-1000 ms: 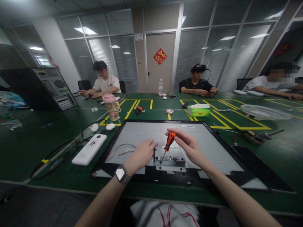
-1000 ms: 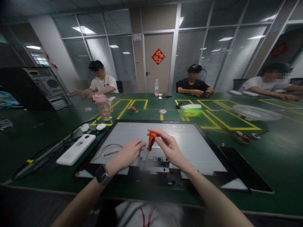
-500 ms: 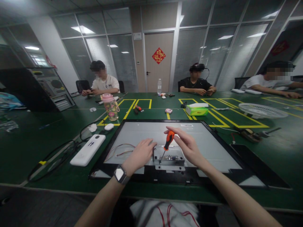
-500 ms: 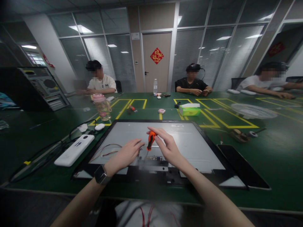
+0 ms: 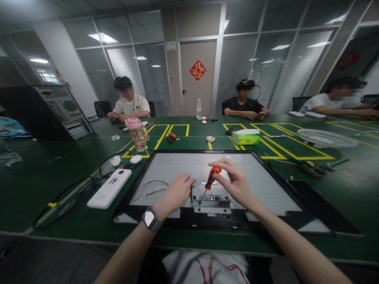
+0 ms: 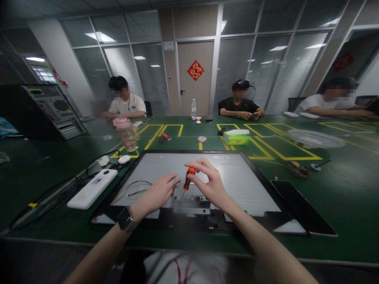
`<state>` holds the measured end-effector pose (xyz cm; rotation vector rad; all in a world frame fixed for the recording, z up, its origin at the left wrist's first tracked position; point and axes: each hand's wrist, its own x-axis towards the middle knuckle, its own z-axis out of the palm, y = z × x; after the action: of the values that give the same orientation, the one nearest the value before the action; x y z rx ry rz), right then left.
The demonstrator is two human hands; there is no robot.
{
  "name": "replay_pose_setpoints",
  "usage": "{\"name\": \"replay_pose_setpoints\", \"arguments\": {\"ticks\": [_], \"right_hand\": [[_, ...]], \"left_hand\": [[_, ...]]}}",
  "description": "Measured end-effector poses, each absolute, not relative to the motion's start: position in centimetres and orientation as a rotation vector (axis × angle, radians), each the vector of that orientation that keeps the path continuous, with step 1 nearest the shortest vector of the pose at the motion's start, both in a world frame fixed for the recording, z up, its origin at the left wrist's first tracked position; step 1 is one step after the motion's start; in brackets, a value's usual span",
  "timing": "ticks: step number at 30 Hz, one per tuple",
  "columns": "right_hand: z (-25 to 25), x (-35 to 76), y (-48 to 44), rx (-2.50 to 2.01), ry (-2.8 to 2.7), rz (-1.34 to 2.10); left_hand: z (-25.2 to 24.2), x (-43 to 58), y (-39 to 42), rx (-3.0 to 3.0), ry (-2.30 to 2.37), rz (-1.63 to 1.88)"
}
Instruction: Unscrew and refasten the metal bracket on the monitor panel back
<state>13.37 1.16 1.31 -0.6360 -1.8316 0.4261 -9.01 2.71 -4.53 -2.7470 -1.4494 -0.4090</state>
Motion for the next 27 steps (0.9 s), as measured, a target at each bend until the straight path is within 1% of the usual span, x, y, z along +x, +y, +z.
{"name": "replay_pose_setpoints", "arguments": {"ticks": [5,12,19,27], "right_hand": [[1.34,13.5,1.04,-0.587,-1.879,0.558],[1.3,13.28,1.21,-0.571,-1.73,0.623],[1.25,13.58,1.37,-0.571,-1.731,0.833],[1.14,13.41,1.52,-0.595,-1.666,0.816]], "left_hand": [[-4.76,-9.1,2.88,-2.755,-1.43,-0.413],[-4.71,-9.21,2.77,-2.755,-1.439,-0.425],[-4.32,-9.07,2.63,-2.772,-1.448,-0.394],[-4.49,-9.1,2.67,-2.752,-1.444,-0.389]]}}
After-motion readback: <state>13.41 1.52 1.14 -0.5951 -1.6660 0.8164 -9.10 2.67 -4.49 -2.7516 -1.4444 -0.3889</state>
